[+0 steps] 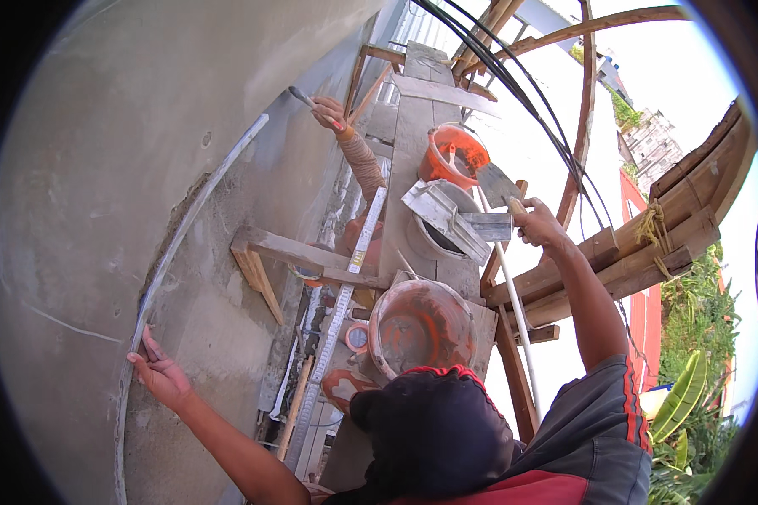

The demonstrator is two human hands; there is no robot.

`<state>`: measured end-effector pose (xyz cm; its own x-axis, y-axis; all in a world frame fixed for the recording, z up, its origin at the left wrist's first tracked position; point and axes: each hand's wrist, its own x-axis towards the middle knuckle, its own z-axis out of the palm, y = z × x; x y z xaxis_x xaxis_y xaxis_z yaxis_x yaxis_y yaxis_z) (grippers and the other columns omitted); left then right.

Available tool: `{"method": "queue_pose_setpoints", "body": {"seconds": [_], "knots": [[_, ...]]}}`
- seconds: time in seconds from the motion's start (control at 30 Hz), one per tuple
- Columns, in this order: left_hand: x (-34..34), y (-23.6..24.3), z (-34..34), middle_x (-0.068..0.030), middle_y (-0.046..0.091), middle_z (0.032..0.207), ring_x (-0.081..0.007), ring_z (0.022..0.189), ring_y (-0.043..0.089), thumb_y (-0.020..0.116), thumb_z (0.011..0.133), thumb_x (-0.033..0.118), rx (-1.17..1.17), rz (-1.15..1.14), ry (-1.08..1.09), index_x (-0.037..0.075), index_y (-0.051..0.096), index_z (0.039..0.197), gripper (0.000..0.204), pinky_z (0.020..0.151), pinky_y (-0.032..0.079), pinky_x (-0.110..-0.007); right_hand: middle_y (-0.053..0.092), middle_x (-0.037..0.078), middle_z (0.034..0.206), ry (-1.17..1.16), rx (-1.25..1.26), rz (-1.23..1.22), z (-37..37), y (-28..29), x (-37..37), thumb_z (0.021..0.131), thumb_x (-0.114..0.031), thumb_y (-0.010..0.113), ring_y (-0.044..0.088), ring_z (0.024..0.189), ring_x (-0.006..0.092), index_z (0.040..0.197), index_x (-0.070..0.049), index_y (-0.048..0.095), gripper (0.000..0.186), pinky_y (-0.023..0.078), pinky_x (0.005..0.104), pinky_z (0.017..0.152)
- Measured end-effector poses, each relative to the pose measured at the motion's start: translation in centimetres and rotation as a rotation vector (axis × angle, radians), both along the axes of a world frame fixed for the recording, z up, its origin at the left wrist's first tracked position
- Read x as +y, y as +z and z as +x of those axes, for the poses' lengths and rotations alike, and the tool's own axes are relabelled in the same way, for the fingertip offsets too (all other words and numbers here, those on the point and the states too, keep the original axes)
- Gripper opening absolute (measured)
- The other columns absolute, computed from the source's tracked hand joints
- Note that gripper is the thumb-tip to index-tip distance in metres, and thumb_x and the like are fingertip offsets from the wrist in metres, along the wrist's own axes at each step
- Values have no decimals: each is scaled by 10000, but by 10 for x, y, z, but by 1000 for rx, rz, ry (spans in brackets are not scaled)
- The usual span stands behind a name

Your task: The person applies and smooths wet plaster onto a curved wall using a trowel and a long straightedge. They repeatedly scoop plaster from a bucket, spread it along the wall, and level the surface with the straightedge. Another worker is visible in the background also working on the wall.

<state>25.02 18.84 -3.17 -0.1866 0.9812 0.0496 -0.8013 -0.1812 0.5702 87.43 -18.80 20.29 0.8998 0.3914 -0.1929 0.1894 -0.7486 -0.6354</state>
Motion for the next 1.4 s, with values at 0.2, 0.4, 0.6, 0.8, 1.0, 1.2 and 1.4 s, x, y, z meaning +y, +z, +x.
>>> {"method": "queue_pose_setpoints", "body": {"seconds": [0.2,0.4,0.6,0.8,1.0,1.2,1.4], "knots": [[-2,3,-5,-321,341,1609,-319,1467,452,663,1034,286,-98,-79,-30,-200,307,1486,754,1159,518,-332,693,125,936,-87,-153,7,134,-68,45,936,-453,728,669,663,169,1355,-1,607,628,519,327,543],[-1,-5,-10,-253,291,1663,-289,1498,411,663,1031,260,-286,-81,-103,-138,225,1566,798,1167,513,-331,737,190,1122,-131,-269,-43,244,-140,94,883,-447,782,714,973,270,1262,18,671,609,553,422,878],[2,-9,-50,-247,271,1673,-294,1509,393,658,1034,221,-278,-20,-153,-137,194,1573,796,1173,509,-347,755,150,1143,-23,-91,22,268,-169,137,834,-417,846,701,1077,248,1147,-14,750,519,532,393,940],[-7,7,-48,-259,288,1662,-288,1502,405,658,1034,222,-174,-52,-18,-131,198,1576,794,1175,507,-345,754,177,1168,22,-188,-227,260,-182,157,842,-506,829,709,1104,265,1117,-28,771,554,530,394,973],[6,-28,-32,-253,286,1665,-275,1489,425,665,1030,248,-225,-91,-69,-145,214,1564,802,1183,494,-331,738,120,859,-36,-264,-22,312,-178,107,964,-362,699,709,750,201,1030,10,769,385,552,391,692],[-1,-10,-44,-264,311,1651,-270,1475,447,671,1026,248,-149,-92,7,-151,209,1562,812,1171,507,-337,775,145,1036,-37,-355,138,261,-153,84,965,-337,716,729,901,196,1312,-4,704,482,570,344,823],[3,-22,-48,-282,307,1645,-275,1473,449,670,1026,245,-146,-71,-32,-157,179,1564,832,1171,508,-341,747,110,976,-142,-452,158,290,-163,40,975,-343,718,650,774,157,1331,28,685,515,562,321,762]]}}
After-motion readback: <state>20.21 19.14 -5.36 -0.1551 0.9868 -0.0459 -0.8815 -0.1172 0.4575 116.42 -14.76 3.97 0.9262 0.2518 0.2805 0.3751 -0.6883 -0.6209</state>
